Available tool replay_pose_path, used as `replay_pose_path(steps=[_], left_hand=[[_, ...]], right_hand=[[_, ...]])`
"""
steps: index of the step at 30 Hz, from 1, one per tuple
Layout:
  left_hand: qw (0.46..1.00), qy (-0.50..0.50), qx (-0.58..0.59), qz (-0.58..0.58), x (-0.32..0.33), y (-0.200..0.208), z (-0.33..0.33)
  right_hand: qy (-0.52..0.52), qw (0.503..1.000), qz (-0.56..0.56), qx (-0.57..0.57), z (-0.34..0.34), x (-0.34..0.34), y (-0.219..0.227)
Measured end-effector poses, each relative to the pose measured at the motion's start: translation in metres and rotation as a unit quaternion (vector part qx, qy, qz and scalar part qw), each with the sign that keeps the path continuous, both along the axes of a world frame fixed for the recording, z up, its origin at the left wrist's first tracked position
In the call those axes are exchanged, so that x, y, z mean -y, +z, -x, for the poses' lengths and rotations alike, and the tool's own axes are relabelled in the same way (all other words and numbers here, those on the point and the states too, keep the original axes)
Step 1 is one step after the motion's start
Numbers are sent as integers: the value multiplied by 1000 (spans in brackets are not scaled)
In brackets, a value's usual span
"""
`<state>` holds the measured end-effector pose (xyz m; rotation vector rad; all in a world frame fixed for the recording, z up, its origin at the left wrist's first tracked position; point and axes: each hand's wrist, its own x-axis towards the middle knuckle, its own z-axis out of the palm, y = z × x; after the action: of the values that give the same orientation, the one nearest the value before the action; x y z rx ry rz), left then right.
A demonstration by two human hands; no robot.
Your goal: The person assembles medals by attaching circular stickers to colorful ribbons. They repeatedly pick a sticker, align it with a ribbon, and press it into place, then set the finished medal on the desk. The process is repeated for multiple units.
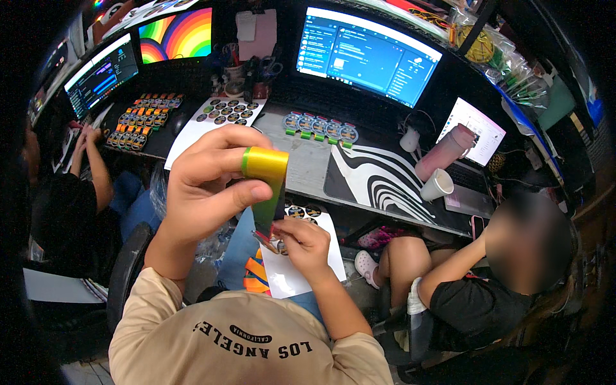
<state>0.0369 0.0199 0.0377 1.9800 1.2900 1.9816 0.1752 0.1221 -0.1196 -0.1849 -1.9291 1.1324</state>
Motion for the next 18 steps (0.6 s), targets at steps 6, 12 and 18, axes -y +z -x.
replay_pose_path(steps=[6, 12, 18], left_hand=[[989, 98, -104, -49, -9, -6, 0], [982, 126, -128, -65, -12, -8, -3], [981, 142, -124, 37, -10, -8, 16]], right_hand=[[43, 996, 81, 4, -6, 3, -3], [55, 998, 21, -16, -5, 6, 2], [-15, 972, 230, -43, -3, 22, -6]])
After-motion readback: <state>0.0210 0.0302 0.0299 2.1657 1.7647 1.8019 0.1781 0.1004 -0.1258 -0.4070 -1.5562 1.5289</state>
